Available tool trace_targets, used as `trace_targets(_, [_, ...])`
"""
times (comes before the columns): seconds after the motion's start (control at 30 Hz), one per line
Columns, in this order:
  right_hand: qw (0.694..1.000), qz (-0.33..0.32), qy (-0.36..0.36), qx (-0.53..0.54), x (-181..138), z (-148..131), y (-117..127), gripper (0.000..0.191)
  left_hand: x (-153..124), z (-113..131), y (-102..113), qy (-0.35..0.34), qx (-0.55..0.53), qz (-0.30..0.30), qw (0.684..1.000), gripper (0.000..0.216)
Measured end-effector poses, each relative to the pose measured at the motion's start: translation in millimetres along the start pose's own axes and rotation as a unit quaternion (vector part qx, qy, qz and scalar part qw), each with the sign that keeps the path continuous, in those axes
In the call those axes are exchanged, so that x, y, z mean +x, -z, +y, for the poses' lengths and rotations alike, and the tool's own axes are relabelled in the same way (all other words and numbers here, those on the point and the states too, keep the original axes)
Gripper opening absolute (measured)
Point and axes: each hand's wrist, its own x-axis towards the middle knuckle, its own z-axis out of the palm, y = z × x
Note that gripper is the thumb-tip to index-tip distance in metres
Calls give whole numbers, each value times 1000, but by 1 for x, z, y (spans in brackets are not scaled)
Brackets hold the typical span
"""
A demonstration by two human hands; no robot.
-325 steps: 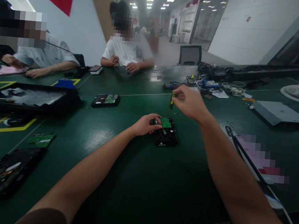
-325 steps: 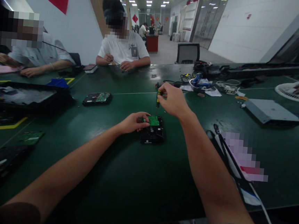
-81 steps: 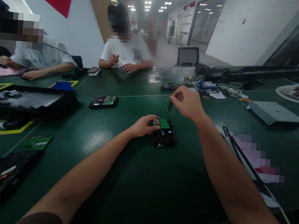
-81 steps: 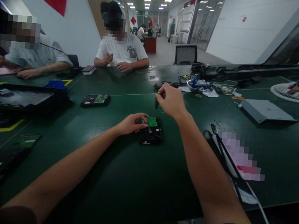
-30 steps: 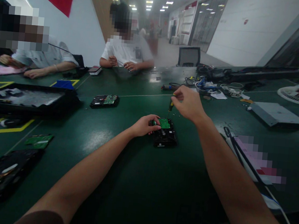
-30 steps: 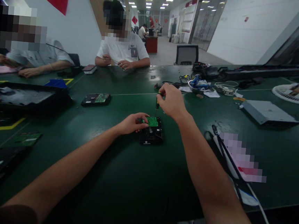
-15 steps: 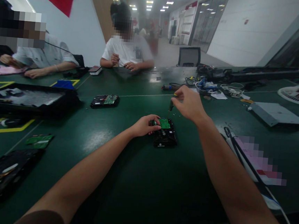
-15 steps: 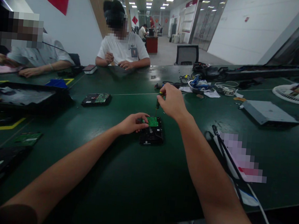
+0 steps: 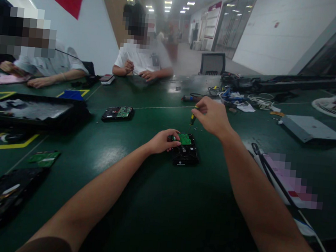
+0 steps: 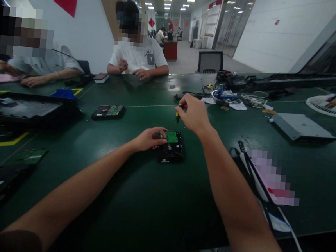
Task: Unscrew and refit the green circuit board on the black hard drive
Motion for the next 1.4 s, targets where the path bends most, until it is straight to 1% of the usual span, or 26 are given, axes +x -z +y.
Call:
trace_targets(0.2, [1000, -8, 18, -11, 0, 0, 0, 8, 0, 0, 0, 3, 4, 0, 1000, 27])
trace_targets(0.37, [1000, 19, -9, -19, 0, 1, -1, 10, 0, 1, 0, 1, 1, 2, 1000, 27])
trace_targets(0.43, [1000, 22, -9, -12, 0, 2, -1, 11, 0, 1, 0, 1, 1, 3, 1000, 27])
trace_targets(0.63, [1000, 3, 9, 2, 1, 0, -2, 8, 0, -1, -1, -4, 2, 5, 1000, 26])
trace_targets(0.73, [1000, -2, -1, -6, 0, 0, -1, 8, 1, -3, -1, -6, 1, 6, 1000, 26])
trace_targets(0.9, [1000, 10, -16, -3, 0, 1, -1, 11, 0, -1, -1, -5, -1, 4, 1000, 27])
trace_targets(1.2, [1000, -10, 5, -13, 1, 0, -1, 10, 0, -2, 0, -2, 0, 5, 1000, 27])
trace_targets(1.4, [1000, 8, -24, -7, 1, 1, 0, 13, 0, -1, 1, 5, -4, 3, 1000, 29])
